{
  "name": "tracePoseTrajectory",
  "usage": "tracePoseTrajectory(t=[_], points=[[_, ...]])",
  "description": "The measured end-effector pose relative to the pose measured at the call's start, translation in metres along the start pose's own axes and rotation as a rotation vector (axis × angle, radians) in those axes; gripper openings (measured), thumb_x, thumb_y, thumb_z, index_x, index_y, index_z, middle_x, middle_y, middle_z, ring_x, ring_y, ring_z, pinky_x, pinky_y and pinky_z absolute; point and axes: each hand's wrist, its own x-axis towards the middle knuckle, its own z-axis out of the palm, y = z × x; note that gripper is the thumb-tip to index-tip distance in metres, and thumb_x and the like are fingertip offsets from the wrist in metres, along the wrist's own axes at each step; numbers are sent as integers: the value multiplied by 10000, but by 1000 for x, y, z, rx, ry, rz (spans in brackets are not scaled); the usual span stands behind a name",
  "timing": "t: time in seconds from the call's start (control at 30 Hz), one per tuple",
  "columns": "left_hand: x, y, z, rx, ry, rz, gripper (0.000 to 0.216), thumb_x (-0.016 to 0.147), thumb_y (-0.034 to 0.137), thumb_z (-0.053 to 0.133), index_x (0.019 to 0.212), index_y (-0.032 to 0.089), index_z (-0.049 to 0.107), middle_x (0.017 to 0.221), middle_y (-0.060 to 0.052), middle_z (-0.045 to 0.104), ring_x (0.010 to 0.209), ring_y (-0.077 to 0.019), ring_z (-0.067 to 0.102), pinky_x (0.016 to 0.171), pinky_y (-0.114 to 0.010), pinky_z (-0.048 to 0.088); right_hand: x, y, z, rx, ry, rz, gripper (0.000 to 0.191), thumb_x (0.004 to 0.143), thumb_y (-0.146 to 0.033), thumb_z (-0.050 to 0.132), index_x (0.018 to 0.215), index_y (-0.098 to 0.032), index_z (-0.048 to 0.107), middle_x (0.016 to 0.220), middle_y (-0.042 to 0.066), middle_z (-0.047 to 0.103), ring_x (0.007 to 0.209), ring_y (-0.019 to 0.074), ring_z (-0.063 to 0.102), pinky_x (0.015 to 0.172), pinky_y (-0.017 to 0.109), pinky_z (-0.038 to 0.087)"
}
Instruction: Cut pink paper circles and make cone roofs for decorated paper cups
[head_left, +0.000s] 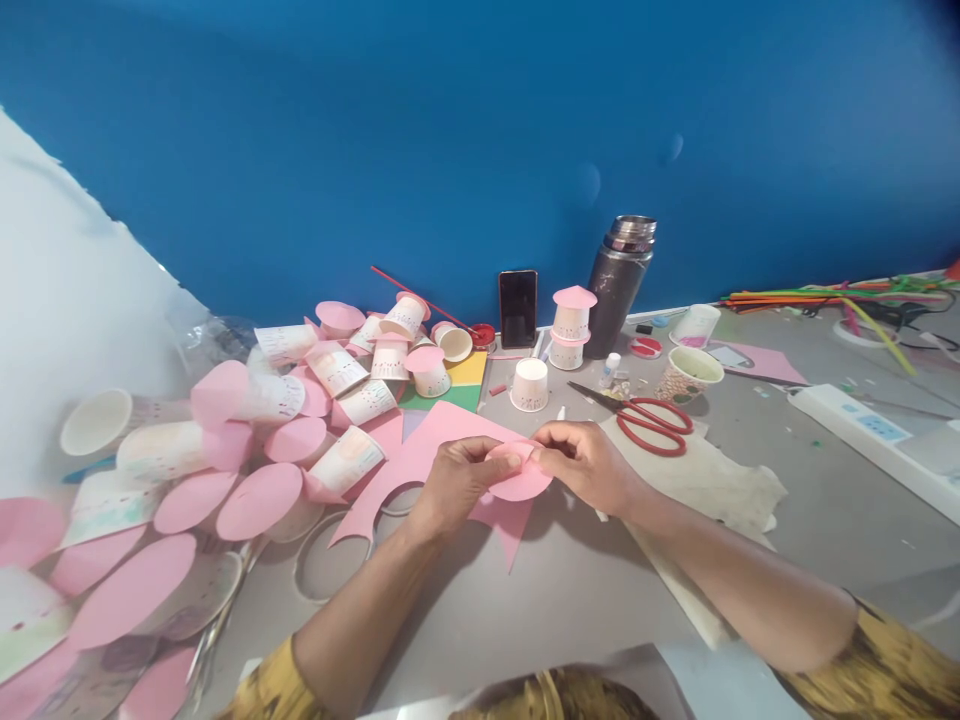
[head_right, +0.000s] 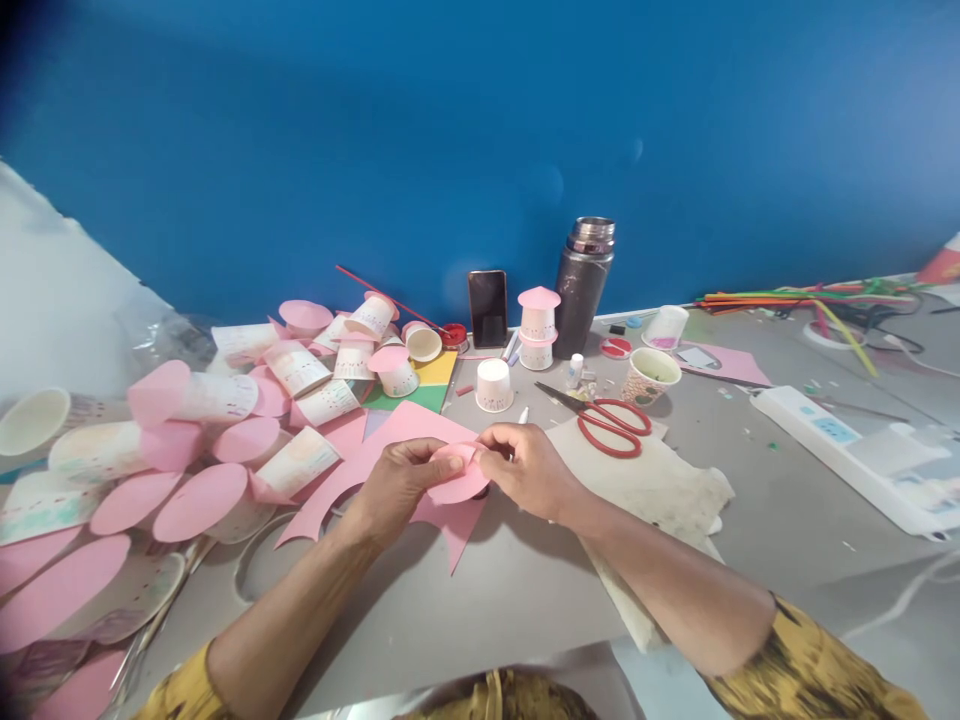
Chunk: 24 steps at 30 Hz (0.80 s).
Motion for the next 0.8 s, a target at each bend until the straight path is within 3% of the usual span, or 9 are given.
tracePoseTrajectory(t=[0.13,0.37,0.53,0.7,0.8], points=[[-2,4,0,34,-22,18,293,651,415,874,744,152,781,697,-31,688,675,-155,561,622,-265,415,3,-1,-2,86,4,38,166,801,-331,617,807,-184,695,661,-30,608,568,113,483,527,247,363],[-5,12,0,142,-46,135,235,692,382,844,807,179,811,908,-60,775,847,-206,650,729,-277,492,11,7,-5,225,-47,177,238,775,-398,724,860,-178,691,595,-53,583,534,103,480,529,243,351],[-3,13,-2,175,-52,159,210,722,386,829,749,184,783,801,-45,754,759,-189,648,659,-263,489,14,12,-5,313,-70,201,293,703,-341,782,912,-177,660,566,-69,589,519,90,466,528,233,333],[-1,10,-5,157,-149,226,185,753,374,819,760,190,795,1209,-111,758,1065,-295,704,888,-351,551,19,11,-5,374,-127,260,377,676,-407,803,928,-176,644,579,-77,561,496,71,438,491,216,287],[0,4,-6,164,-203,236,228,769,407,810,744,182,783,1212,-140,758,1115,-334,699,898,-380,560,21,8,-5,391,-191,308,413,669,-432,804,951,-170,657,597,-70,563,474,60,417,463,209,239]])
